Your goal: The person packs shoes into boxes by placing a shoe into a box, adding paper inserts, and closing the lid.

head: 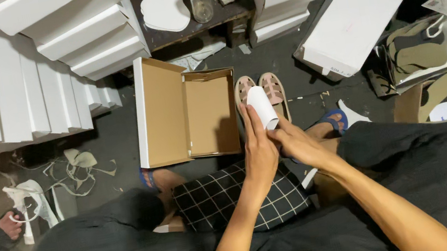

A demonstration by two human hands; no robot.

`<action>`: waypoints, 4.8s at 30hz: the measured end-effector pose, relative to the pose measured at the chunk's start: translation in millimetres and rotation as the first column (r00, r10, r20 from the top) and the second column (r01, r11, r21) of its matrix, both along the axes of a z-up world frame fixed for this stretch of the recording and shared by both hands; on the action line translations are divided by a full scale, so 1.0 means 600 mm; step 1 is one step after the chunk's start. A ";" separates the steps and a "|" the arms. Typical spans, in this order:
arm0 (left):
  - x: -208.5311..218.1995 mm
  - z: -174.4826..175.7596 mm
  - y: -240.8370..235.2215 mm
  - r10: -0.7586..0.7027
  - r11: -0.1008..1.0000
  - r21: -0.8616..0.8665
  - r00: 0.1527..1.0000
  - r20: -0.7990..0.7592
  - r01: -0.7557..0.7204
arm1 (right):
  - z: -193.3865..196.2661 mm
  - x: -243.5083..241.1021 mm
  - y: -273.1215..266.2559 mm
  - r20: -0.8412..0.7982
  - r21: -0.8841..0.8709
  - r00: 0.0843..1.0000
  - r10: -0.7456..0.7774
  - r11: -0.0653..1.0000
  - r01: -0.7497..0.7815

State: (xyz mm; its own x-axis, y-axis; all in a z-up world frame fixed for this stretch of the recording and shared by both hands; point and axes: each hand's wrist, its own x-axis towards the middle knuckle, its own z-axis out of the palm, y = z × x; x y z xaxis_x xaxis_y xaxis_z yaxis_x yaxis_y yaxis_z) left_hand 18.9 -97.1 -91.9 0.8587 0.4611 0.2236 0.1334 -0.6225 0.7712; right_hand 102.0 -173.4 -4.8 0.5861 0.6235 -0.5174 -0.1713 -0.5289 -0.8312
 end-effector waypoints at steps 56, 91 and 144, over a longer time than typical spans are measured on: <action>0.261 -0.426 0.003 -0.130 0.952 0.244 0.965 -0.227 0.185 | -0.599 0.147 -0.057 0.666 -0.290 0.703 -0.250 0.782 0.552; 0.281 -0.458 -0.016 0.095 0.888 0.405 0.773 -0.627 0.219 | -0.569 0.234 -0.049 0.332 -0.569 0.940 0.075 0.811 0.136; -0.191 -0.100 0.129 -0.240 0.953 -0.292 0.783 -0.574 0.079 | -0.270 0.353 0.598 0.639 -0.754 0.038 0.768 0.635 -0.169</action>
